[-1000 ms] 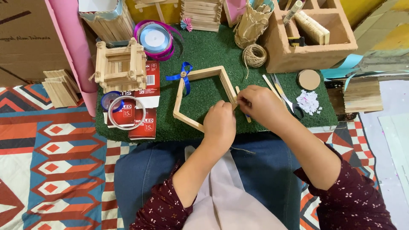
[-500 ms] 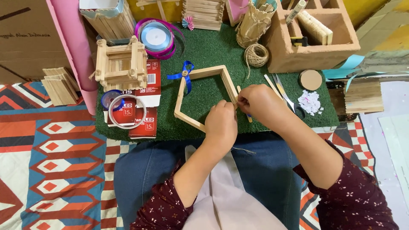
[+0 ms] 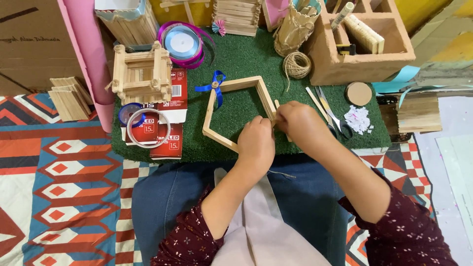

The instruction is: Decorating a pentagonal wooden frame made of popsicle sticks by tying and attaching blue ribbon bows.

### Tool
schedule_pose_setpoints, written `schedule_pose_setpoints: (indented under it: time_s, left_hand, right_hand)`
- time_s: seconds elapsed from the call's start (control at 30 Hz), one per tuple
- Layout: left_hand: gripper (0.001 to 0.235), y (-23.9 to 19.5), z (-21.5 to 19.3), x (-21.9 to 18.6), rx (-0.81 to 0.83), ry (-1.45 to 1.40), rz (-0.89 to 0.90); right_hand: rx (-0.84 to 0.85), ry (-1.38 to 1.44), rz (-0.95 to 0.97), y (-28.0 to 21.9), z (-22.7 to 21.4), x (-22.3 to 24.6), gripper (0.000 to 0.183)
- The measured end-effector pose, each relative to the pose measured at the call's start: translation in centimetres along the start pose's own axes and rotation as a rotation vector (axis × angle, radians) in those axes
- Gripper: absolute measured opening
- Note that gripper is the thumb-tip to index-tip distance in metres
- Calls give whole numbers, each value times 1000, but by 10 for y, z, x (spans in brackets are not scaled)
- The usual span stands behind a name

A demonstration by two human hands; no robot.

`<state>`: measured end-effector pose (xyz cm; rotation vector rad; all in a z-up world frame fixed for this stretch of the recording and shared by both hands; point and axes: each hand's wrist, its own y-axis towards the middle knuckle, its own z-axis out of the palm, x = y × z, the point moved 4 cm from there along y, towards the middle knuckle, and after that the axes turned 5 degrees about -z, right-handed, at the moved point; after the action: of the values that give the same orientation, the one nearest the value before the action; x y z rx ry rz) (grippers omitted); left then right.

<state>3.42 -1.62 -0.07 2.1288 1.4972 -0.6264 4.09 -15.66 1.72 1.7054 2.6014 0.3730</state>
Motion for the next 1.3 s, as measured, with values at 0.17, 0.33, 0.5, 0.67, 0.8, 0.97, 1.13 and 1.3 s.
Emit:
schedule_pose_setpoints:
  time_s: [0.17, 0.33, 0.5, 0.67, 0.8, 0.97, 1.13, 1.3]
  left_hand:
    - [12, -1, -3, -2, -12, 7, 9]
    - [9, 1, -4, -2, -18, 26, 23]
    - [8, -1, -3, 0, -3, -37, 23]
    - [7, -1, -2, 0, -5, -6, 31]
    - [19, -2, -1, -1, 53, 38, 16]
    - [44, -12, -46, -3, -17, -88, -20]
    - [41, -19, -85, 42, -399, 87, -7]
    - [50, -30, -85, 81, -340, 114, -240]
  right_hand:
    - [0, 131, -16, -3, -17, 2, 9]
    - [46, -37, -122, -6, -14, 14, 16]
    - [43, -445, -241, -4, 1, 14, 16]
    - [-2, -624, -288, 3, 16, 11, 13]
    - [29, 54, -44, 5, 7, -16, 25]
    - [-17, 176, 202, 4, -4, -65, 6]
    - [25, 177, 289, 0, -37, -76, 17]
    - [-9, 149, 424, -28, -57, -102, 20]
